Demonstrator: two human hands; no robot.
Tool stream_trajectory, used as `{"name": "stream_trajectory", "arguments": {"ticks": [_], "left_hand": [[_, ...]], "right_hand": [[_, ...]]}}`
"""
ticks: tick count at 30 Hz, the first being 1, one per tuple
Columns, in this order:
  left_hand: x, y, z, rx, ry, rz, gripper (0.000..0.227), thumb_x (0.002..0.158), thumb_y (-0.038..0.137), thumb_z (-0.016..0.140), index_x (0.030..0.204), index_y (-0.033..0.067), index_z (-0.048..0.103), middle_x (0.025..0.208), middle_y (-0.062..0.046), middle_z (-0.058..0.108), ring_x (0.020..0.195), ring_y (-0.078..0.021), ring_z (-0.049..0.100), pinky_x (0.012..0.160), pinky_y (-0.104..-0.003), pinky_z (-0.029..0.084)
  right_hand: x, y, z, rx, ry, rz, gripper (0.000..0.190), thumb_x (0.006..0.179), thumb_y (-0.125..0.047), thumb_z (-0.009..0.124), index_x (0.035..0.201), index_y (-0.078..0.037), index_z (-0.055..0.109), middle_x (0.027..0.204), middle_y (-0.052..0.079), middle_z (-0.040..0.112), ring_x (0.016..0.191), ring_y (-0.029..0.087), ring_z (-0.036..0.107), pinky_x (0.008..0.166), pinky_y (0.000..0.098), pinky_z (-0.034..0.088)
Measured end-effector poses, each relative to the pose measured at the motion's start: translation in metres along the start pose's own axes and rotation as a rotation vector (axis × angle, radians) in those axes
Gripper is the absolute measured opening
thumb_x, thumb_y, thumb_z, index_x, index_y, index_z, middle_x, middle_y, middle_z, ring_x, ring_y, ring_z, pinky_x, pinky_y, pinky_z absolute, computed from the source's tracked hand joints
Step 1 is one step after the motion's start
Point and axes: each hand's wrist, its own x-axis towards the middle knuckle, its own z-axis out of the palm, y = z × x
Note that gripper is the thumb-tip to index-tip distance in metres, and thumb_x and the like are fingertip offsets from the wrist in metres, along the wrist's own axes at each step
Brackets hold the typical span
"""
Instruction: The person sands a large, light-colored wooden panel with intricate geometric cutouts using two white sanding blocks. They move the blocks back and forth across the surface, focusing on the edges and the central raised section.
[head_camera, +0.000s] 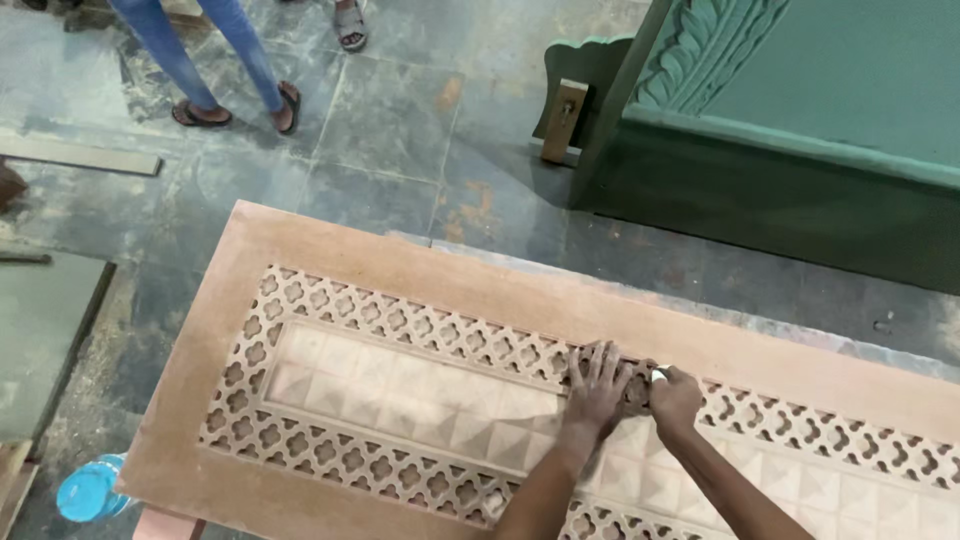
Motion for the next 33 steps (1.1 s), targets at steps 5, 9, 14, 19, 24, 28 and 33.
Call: {"name": "stream_trajectory", "arguments": {"ticks": [5, 9, 14, 19, 24, 28, 33], "left_hand": [[-0.007, 0.002, -0.009, -0.156, -0.060, -0.036, 0.040, 0.088, 0.024, 0.057, 0.126, 0.0182, 0.066, 0.153, -0.019, 0.050, 0.147, -0.0371, 0.038, 0.113, -0.075, 0.022], [0.000, 0.000, -0.023, -0.094, -0.029, -0.021, 0.038, 0.091, 0.021, 0.061, 0.129, 0.0185, 0.065, 0.156, -0.017, 0.049, 0.150, -0.0354, 0.038, 0.119, -0.072, 0.022], [-0.004, 0.004, -0.019, -0.110, -0.092, -0.027, 0.043, 0.092, 0.025, 0.060, 0.134, 0.0201, 0.064, 0.158, -0.016, 0.046, 0.154, -0.0358, 0.034, 0.119, -0.073, 0.019], [-0.008, 0.001, -0.010, -0.224, -0.095, -0.046, 0.060, 0.087, 0.026, 0.055, 0.147, 0.0211, 0.059, 0.159, -0.021, 0.038, 0.152, -0.0383, 0.028, 0.116, -0.075, 0.015], [-0.008, 0.008, -0.016, -0.124, -0.192, -0.053, 0.055, 0.092, 0.026, 0.052, 0.147, 0.0230, 0.056, 0.165, -0.017, 0.037, 0.156, -0.0352, 0.028, 0.119, -0.074, 0.013], [0.007, -0.004, -0.015, -0.115, -0.216, -0.044, 0.057, 0.094, 0.030, 0.053, 0.150, 0.0195, 0.051, 0.165, -0.019, 0.033, 0.155, -0.0369, 0.025, 0.118, -0.076, 0.012], [-0.002, 0.008, -0.031, -0.019, -0.425, -0.001, 0.061, 0.092, 0.035, 0.057, 0.149, 0.0150, 0.049, 0.164, -0.020, 0.029, 0.153, -0.0380, 0.023, 0.115, -0.077, 0.013]], "right_hand": [[0.036, 0.021, -0.039, -0.451, -0.375, -0.755, 0.031, 0.079, -0.017, 0.070, 0.110, -0.012, 0.067, 0.089, 0.015, 0.073, 0.076, 0.035, 0.071, 0.068, 0.0473, 0.055], [0.110, -0.007, -0.067, -0.936, -0.885, -1.484, 0.047, 0.078, -0.007, 0.070, 0.122, -0.015, 0.058, 0.109, 0.011, 0.073, 0.080, 0.029, 0.074, 0.057, 0.0410, 0.057], [0.101, -0.009, -0.069, -1.006, -0.785, -1.329, 0.049, 0.075, -0.018, 0.071, 0.122, -0.016, 0.059, 0.107, 0.009, 0.073, 0.083, 0.029, 0.074, 0.058, 0.0433, 0.059], [0.026, 0.010, -0.046, -0.628, -0.268, -0.626, 0.036, 0.084, -0.018, 0.065, 0.119, -0.022, 0.069, 0.088, 0.016, 0.075, 0.077, 0.039, 0.072, 0.068, 0.0529, 0.057], [-0.010, -0.015, -0.047, -0.571, -0.200, -0.349, 0.045, 0.081, -0.015, 0.060, 0.125, -0.021, 0.070, 0.080, 0.023, 0.073, 0.075, 0.044, 0.070, 0.070, 0.0551, 0.057], [0.006, -0.039, -0.030, -0.291, -0.215, -0.221, 0.031, 0.093, -0.027, 0.059, 0.113, -0.010, 0.075, 0.077, 0.019, 0.073, 0.069, 0.035, 0.071, 0.066, 0.0495, 0.056], [0.008, -0.018, -0.054, 0.534, -0.311, 0.410, 0.020, 0.093, -0.006, 0.053, 0.101, -0.002, 0.070, 0.062, 0.002, 0.056, 0.046, 0.010, 0.042, 0.040, 0.0289, 0.029]]}}
